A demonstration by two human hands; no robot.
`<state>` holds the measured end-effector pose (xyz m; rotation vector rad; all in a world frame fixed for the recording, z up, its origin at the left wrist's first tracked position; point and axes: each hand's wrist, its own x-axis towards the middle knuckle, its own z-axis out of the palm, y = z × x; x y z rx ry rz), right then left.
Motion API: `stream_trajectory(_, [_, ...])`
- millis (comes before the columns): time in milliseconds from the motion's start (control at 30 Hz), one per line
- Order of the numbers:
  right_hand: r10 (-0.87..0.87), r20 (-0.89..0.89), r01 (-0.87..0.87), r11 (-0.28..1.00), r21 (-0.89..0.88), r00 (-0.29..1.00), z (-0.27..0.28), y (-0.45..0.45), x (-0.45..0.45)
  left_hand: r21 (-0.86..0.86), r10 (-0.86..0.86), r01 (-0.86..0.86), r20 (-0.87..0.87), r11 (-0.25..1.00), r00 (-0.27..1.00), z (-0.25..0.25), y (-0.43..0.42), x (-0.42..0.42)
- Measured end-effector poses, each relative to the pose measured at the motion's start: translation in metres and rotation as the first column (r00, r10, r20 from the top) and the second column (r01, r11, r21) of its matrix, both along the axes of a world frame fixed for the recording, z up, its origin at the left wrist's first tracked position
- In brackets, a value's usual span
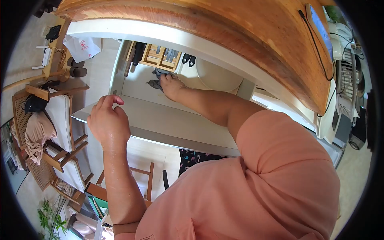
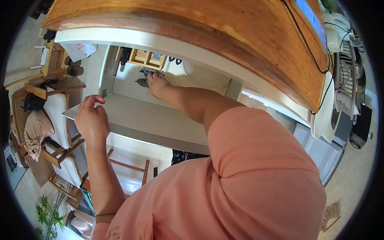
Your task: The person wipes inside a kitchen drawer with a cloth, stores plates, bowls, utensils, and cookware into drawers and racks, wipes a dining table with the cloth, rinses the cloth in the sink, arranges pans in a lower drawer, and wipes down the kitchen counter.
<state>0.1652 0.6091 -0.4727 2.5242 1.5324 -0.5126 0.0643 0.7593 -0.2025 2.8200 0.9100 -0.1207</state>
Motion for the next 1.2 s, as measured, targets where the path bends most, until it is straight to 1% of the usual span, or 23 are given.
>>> stream_trajectory(67, [-0.164, -0.233, 0.201, 0.969, 0.143, 0.958, 0.002, 0.006, 0.002, -0.008, 0.012, -0.012, -0.019, 1.000, 1.000, -0.001, 0.000, -0.001])
stream_trajectory(100, [-0.150, -0.129, 0.173, 0.967, 0.187, 0.980, -0.005, 0.005, 0.004, 0.008, 0.012, -0.012, -0.018, 1.000, 1.000, -0.002, 0.000, -0.001])
stream_trajectory(133, [-0.150, -0.135, 0.173, 0.968, 0.183, 0.979, -0.012, 0.006, 0.006, 0.024, 0.011, -0.010, -0.015, 1.000, 1.000, -0.003, 0.000, -0.001])
stream_trajectory(200, [-0.104, -0.383, 0.200, 0.954, 0.222, 0.918, -0.025, 0.009, 0.008, 0.017, 0.011, -0.011, -0.029, 1.000, 1.000, -0.003, 0.001, -0.001])
stream_trajectory(233, [0.041, -0.382, 0.005, 0.993, 0.119, 0.923, -0.031, 0.008, 0.001, 0.014, 0.011, -0.010, -0.036, 1.000, 0.999, -0.003, 0.001, -0.001])
stream_trajectory(267, [-0.129, -0.763, 0.255, 0.966, 0.048, 0.634, -0.037, 0.007, -0.007, 0.010, 0.007, -0.006, -0.032, 1.000, 0.999, -0.004, 0.000, 0.000])
stream_trajectory(300, [0.192, -0.507, -0.088, 0.971, 0.222, 0.840, -0.041, -0.007, -0.020, 0.009, 0.013, -0.013, -0.021, 1.000, 1.000, -0.004, 0.000, 0.000])
stream_trajectory(367, [0.504, -0.173, -0.452, 0.851, 0.267, 0.846, -0.035, -0.040, -0.034, 0.007, 0.023, -0.023, -0.016, 1.000, 1.000, -0.004, 0.001, -0.002])
stream_trajectory(433, [0.360, -0.386, -0.308, 0.932, 0.190, 0.849, -0.026, -0.072, -0.033, -0.004, 0.022, -0.022, -0.043, 1.000, 0.999, -0.002, 0.001, -0.002])
stream_trajectory(500, [0.202, -0.514, -0.251, 0.968, -0.026, 0.833, -0.010, -0.115, -0.036, -0.004, 0.022, -0.022, -0.045, 1.000, 0.999, -0.002, 0.000, -0.001])
stream_trajectory(567, [-0.029, -0.608, -0.107, 0.976, -0.187, 0.793, 0.024, -0.153, -0.035, -0.002, 0.019, -0.019, -0.043, 1.000, 0.999, -0.001, 0.000, 0.000])
stream_trajectory(600, [-0.032, -0.603, -0.104, 0.976, -0.190, 0.797, 0.026, -0.163, -0.038, 0.007, 0.019, -0.019, -0.049, 1.000, 0.999, -0.001, -0.001, 0.000])
stream_trajectory(667, [0.122, -0.529, -0.176, 0.983, -0.054, 0.840, 0.013, -0.177, -0.044, 0.014, 0.026, -0.025, -0.055, 1.000, 0.998, 0.001, -0.002, 0.001])
stream_trajectory(700, [0.123, -0.530, -0.179, 0.982, -0.055, 0.839, 0.014, -0.170, -0.042, 0.011, 0.030, -0.029, -0.077, 1.000, 0.997, 0.003, -0.003, 0.002])
stream_trajectory(767, [0.107, -0.494, -0.179, 0.979, -0.101, 0.863, 0.011, -0.127, -0.042, 0.008, 0.031, -0.030, -0.110, 1.000, 0.993, 0.002, -0.002, 0.003])
stream_trajectory(833, [0.213, -0.433, -0.258, 0.965, -0.047, 0.876, -0.006, -0.075, -0.040, 0.015, 0.028, -0.027, -0.073, 1.000, 0.997, -0.002, -0.001, 0.000])
stream_trajectory(900, [0.303, -0.367, -0.364, 0.925, -0.109, 0.879, -0.003, -0.020, -0.037, 0.010, 0.022, -0.021, -0.077, 1.000, 0.997, -0.004, 0.000, -0.001])
stream_trajectory(1000, [0.229, -0.475, -0.305, 0.948, -0.088, 0.850, -0.024, 0.007, -0.039, 0.012, 0.034, -0.033, -0.118, 0.999, 0.992, 0.000, -0.002, 0.000])
stream_trajectory(1033, [0.417, -0.329, -0.449, 0.893, -0.022, 0.847, -0.027, -0.002, -0.041, 0.014, 0.023, -0.022, -0.104, 1.000, 0.994, -0.001, -0.001, 0.000])
stream_trajectory(1067, [0.583, -0.162, -0.588, 0.808, 0.017, 0.796, -0.028, -0.015, -0.042, 0.014, 0.013, -0.012, -0.085, 1.000, 0.996, -0.001, -0.001, -0.001])
stream_trajectory(1100, [0.399, -0.290, -0.430, 0.902, -0.050, 0.870, -0.029, -0.040, -0.047, 0.011, 0.015, -0.014, -0.084, 1.000, 0.996, -0.002, 0.000, -0.002])
stream_trajectory(1167, [0.187, -0.480, -0.283, 0.949, -0.137, 0.857, 0.003, -0.102, -0.043, 0.017, 0.004, -0.002, -0.061, 1.000, 0.998, -0.003, 0.001, -0.003])
stream_trajectory(1200, [0.092, -0.539, -0.218, 0.960, -0.174, 0.837, -0.016, -0.144, -0.048, 0.013, 0.005, -0.004, -0.058, 1.000, 0.998, -0.003, 0.001, -0.003])
